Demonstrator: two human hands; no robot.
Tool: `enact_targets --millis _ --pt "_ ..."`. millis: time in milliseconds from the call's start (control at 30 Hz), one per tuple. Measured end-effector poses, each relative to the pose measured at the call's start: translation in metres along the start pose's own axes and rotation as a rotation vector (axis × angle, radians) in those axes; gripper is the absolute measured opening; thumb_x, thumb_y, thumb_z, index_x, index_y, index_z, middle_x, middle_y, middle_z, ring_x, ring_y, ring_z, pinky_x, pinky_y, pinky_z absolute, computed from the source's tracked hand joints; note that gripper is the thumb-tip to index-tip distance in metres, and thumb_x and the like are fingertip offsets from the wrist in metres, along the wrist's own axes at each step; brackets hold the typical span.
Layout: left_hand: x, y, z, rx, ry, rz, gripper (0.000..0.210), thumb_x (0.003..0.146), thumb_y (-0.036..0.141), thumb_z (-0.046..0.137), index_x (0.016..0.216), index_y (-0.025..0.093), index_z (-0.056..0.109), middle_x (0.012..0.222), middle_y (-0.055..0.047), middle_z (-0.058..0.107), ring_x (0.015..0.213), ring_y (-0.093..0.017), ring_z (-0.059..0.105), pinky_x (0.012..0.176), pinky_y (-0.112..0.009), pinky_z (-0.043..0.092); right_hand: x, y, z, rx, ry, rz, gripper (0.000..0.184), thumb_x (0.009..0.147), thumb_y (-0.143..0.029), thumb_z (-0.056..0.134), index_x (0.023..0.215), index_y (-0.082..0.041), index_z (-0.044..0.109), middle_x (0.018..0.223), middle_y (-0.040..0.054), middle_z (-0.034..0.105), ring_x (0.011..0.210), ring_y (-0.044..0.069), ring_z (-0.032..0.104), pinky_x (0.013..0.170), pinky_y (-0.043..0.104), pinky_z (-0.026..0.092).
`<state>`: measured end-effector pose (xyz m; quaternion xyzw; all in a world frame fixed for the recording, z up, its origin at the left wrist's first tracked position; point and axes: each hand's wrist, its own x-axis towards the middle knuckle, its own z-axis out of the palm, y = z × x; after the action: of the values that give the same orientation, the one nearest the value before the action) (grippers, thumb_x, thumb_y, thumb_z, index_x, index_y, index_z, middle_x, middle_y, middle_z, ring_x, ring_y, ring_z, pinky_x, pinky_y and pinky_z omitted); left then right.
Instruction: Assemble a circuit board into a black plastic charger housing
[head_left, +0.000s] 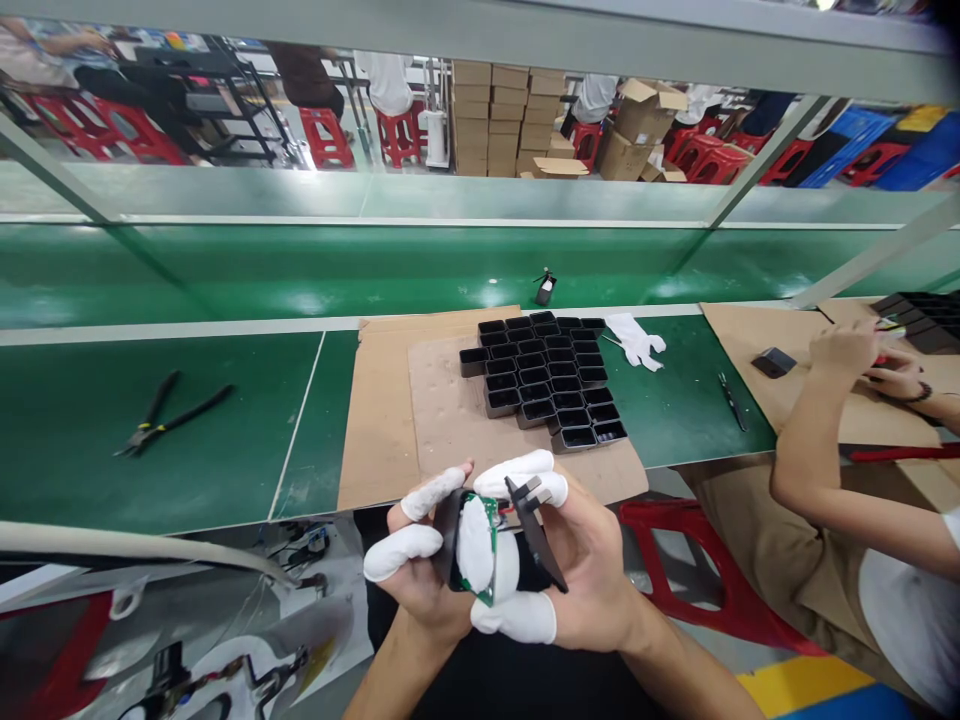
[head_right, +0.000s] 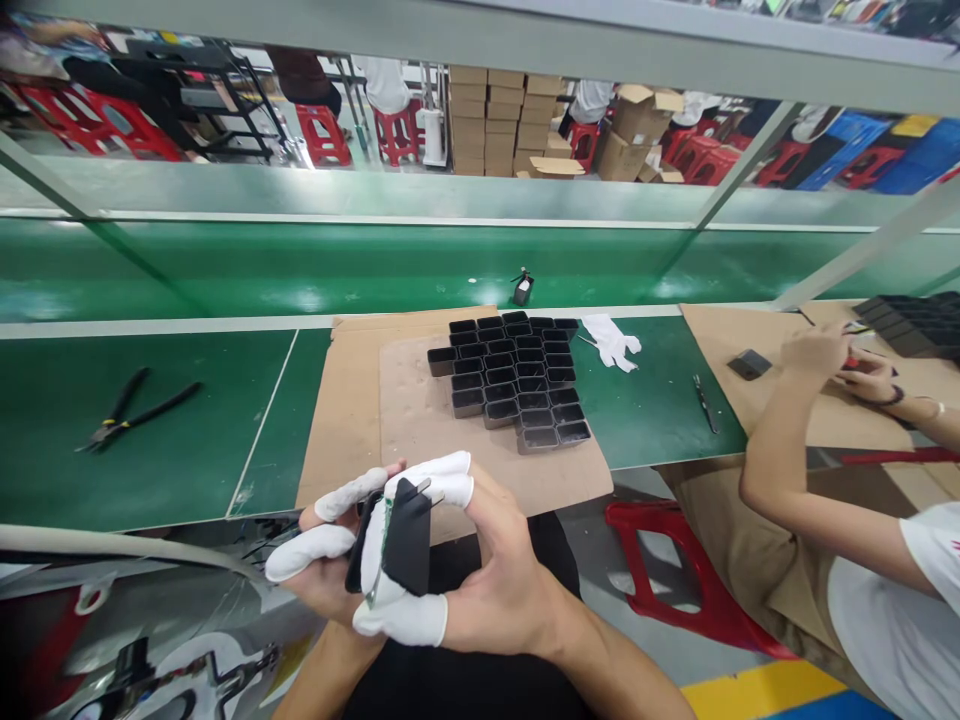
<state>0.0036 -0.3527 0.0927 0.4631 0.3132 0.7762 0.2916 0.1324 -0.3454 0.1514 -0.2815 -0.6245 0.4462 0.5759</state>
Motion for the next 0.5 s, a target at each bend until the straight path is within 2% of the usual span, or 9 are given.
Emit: enact_targets --millis 100,200,367,433,500 --pt "0.0005 -0.0017 -0.0033 0.013 -0.005 -0.011 0.042 0.099 0.016 0.073 0.087 0.015 0.032 0.128 -0.002 0.073 0.118 -0.024 0.076 0.102 -0.042 0.067 -0.0007 -0.0003 -0.0002 -0.017 -0.005 0.003 0.062 0.089 -0.034 0.101 0.14 -0.02 0.069 0.124 0.0116 0.068 0.112 0.029 0.068 0.101 0.041 0.059" --pt "-0.0001 -0.0024 -0.0062 0.015 0.039 -0.106 0.04 0.11 0.029 0.062 0.085 0.014 0.034 0.117 -0.003 0.075 0.11 -0.024 0.078 0.096 -0.042 0.069 -0.0029 0.0004 0.0003 -0.051 0.008 0.011 0.061 0.09 -0.037 0.1 0.139 -0.02 0.068 0.125 0.0122 0.068 0.114 0.03 0.068 0.106 0.042 0.059" --pt "-0.0047 -0.0028 -0.0083 0.013 0.133 -0.271 0.048 0.102 0.05 0.073 0.087 0.017 0.042 0.103 -0.006 0.072 0.101 -0.027 0.078 0.092 -0.051 0.068 -0.0047 0.0012 0.0008 -0.068 0.019 0.04 0.061 0.088 -0.036 0.101 0.138 -0.021 0.069 0.126 0.0124 0.068 0.115 0.03 0.068 0.107 0.043 0.06" --pt "-0.0061 -0.0024 -0.0081 0.014 0.154 -0.326 0.049 0.101 0.053 0.074 0.086 0.017 0.044 0.103 -0.006 0.072 0.103 -0.028 0.078 0.093 -0.052 0.068 -0.0039 0.0001 0.0005 -0.076 0.026 0.041 0.061 0.087 -0.035 0.102 0.137 -0.021 0.07 0.125 0.0125 0.068 0.113 0.031 0.069 0.106 0.044 0.06" --pt "-0.0061 -0.0016 -0.0069 0.009 0.152 -0.324 0.049 0.103 0.051 0.072 0.084 0.017 0.043 0.104 -0.005 0.074 0.104 -0.028 0.079 0.094 -0.05 0.069 -0.0021 -0.0017 -0.0001 -0.084 0.021 0.036 0.059 0.087 -0.033 0.101 0.136 -0.02 0.07 0.124 0.0125 0.068 0.112 0.031 0.069 0.105 0.044 0.061"
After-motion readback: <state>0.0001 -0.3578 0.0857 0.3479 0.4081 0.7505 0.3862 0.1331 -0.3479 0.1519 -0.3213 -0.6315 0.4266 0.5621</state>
